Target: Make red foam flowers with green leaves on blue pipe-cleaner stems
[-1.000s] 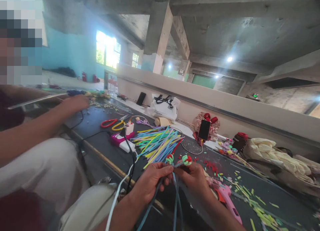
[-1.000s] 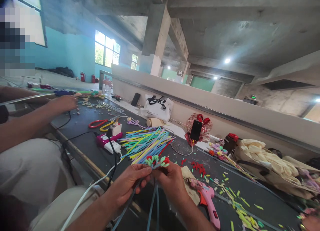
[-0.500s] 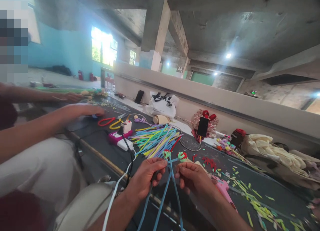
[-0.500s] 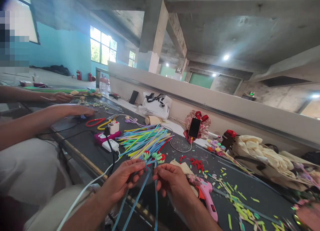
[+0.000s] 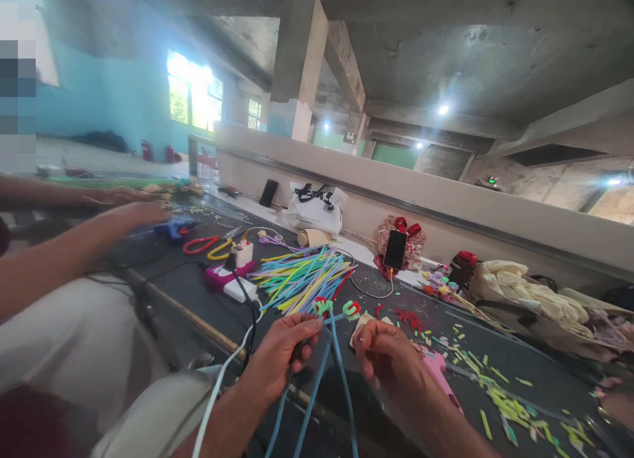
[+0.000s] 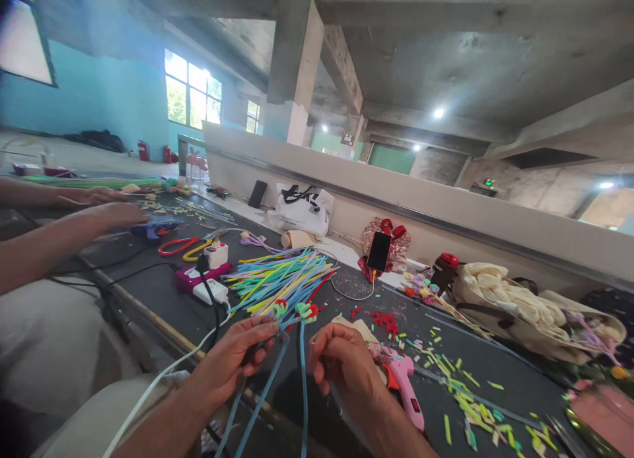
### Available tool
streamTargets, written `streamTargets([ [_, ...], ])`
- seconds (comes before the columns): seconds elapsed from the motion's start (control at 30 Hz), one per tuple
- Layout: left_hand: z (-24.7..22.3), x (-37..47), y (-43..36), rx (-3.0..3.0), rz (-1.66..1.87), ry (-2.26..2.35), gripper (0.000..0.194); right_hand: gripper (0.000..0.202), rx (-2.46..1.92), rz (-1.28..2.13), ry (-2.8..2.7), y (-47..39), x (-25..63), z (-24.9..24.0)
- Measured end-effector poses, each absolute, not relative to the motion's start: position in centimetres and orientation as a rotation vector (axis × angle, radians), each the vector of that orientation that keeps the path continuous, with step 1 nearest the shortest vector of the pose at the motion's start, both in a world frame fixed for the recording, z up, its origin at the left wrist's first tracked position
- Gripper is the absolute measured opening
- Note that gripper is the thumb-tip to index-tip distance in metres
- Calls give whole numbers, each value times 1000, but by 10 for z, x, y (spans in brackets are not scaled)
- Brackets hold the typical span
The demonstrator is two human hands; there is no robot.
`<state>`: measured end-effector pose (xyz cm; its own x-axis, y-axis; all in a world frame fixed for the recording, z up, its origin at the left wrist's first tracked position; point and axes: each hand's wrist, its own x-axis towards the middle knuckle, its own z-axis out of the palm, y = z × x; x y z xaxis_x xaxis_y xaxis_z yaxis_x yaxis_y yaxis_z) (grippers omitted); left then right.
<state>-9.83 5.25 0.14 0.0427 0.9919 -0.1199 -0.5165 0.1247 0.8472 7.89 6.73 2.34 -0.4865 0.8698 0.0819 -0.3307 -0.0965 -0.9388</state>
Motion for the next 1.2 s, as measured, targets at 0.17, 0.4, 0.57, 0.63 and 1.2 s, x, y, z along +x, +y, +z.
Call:
streamTargets([
  [0.17, 0, -98, 53, 734, 1324, 848, 16, 17, -731, 1758, -1307, 64, 82, 25],
  [0.4, 1, -98, 51, 746, 1320, 836, 15, 14, -793, 1828, -1385, 66, 81, 14],
  [0.57, 2, -100, 49, 743, 1315, 826, 14, 16, -800, 1770, -1415, 62, 77, 14],
  [0.63, 2, -100, 48, 740, 1311, 837, 14, 15, -831, 1697, -1482, 56, 71, 17],
  [1.2, 8, -98, 38, 801, 1274, 782, 15, 18, -848, 1587, -1708, 48, 46, 21],
])
